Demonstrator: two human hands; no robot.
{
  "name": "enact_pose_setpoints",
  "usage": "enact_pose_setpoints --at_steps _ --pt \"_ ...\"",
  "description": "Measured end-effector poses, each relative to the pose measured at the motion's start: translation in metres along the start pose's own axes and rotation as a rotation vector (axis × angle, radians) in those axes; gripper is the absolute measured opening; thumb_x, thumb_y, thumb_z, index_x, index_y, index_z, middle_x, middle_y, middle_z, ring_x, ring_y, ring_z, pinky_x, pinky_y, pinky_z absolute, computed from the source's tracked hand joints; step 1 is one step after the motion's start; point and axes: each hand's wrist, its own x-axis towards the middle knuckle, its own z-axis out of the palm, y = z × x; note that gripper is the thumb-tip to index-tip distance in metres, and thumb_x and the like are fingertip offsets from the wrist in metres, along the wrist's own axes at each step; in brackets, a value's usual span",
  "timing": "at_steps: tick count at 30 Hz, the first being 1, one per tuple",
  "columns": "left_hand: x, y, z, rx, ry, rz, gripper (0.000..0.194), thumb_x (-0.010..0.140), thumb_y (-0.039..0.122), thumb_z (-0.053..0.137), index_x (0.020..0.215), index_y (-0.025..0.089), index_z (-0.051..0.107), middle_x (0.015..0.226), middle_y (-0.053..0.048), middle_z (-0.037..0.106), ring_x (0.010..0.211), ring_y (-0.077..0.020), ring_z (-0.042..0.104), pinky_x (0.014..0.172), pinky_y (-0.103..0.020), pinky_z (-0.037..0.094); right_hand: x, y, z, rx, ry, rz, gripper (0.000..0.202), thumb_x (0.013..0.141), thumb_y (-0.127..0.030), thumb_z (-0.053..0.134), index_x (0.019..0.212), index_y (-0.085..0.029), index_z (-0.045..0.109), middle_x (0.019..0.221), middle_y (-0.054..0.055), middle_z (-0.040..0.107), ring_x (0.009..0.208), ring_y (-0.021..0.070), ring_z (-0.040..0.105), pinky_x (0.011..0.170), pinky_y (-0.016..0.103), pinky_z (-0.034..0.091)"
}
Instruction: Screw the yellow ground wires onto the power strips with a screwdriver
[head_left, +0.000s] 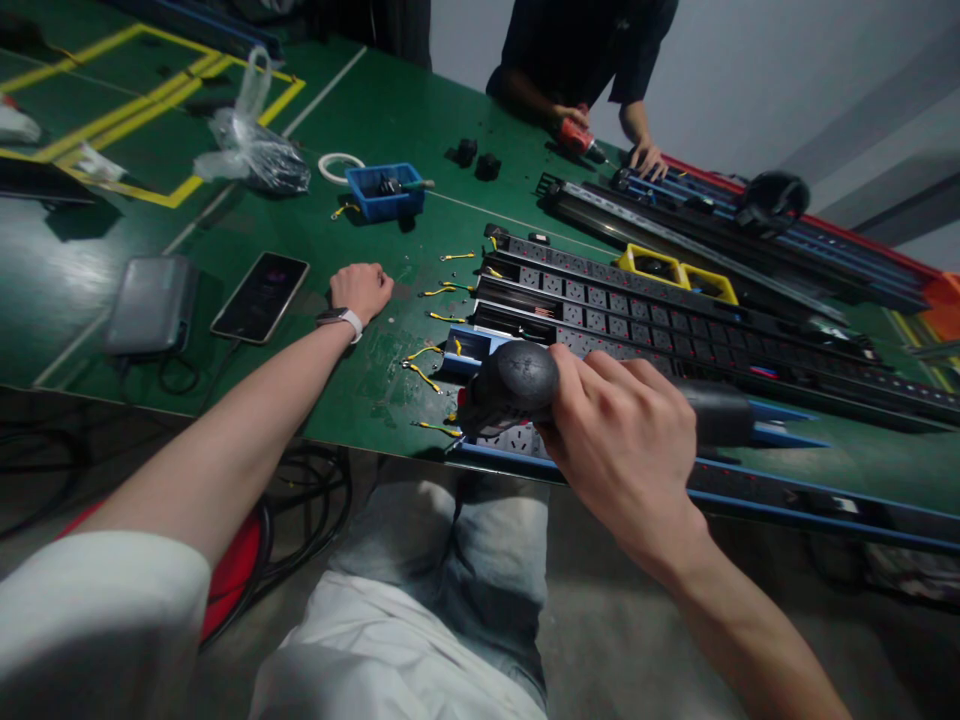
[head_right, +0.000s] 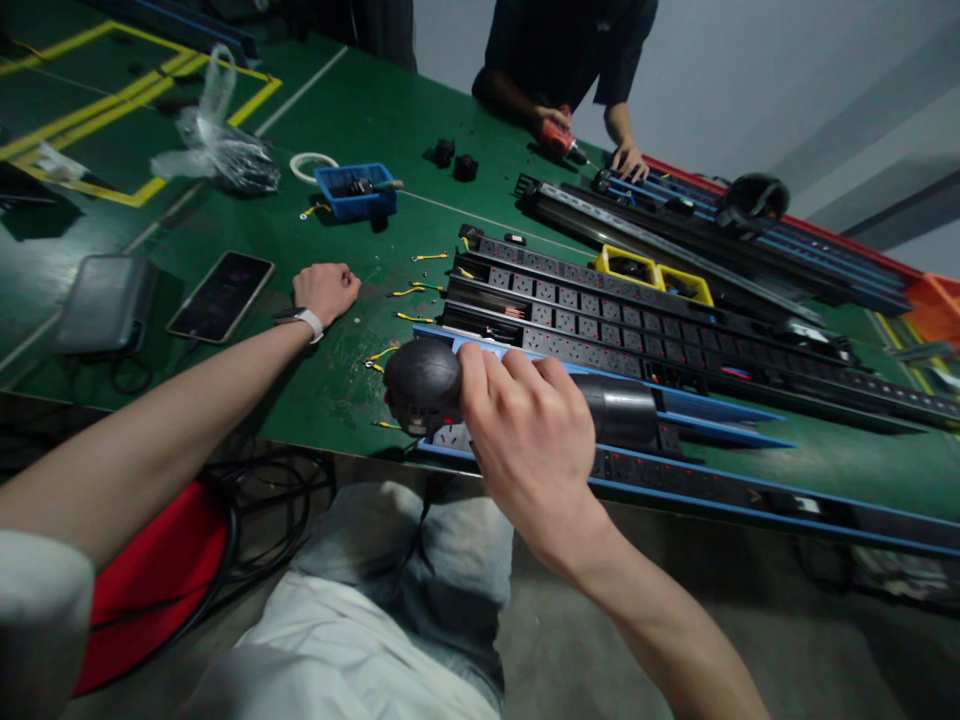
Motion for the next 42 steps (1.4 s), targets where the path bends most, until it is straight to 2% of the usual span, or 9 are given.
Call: enact_pose_setpoints --at_steps 6,36,42 --pt "-0.0014 0.0009 -0.0021 0.005 -0.009 -0.007 0.050 0.092 0.038 0.031 0.111 0.015 0.070 0.110 -0.020 0.069 0.106 -0.0364 0.063 0.087 -0.044 0.047 -0.0009 0.0016 0.0009 0.005 -0.012 -0.002 0.019 0.088 -0.015 0.054 0.106 -0.014 0.058 0.078 0.003 0.065 0.077 0.0205 0.056 0.071 0.033 0.032" --pt "-0.0005 -0.0004 0.0005 -0.018 -0.017 -0.010 0.048 0.093 0.038 0.031 0.112 0.015 0.068 0.111 -0.020 0.068 0.107 -0.0367 0.062 0.090 -0.044 0.046 0.0006 -0.0004 -0.0012 0.008 0.026 -0.010 0.011 0.088 -0.015 0.056 0.099 -0.016 0.058 0.075 0.002 0.062 0.075 0.0201 0.056 0.071 0.033 0.032" --pt "-0.0005 -0.0012 0.0008 -0.020 -0.016 -0.009 0.048 0.093 0.039 0.031 0.112 0.015 0.068 0.111 -0.020 0.068 0.107 -0.0370 0.062 0.090 -0.045 0.045 0.0007 0.0003 -0.0008 0.010 0.014 -0.001 0.015 0.089 -0.016 0.056 0.104 -0.014 0.059 0.077 0.002 0.063 0.076 0.0205 0.057 0.072 0.033 0.033"
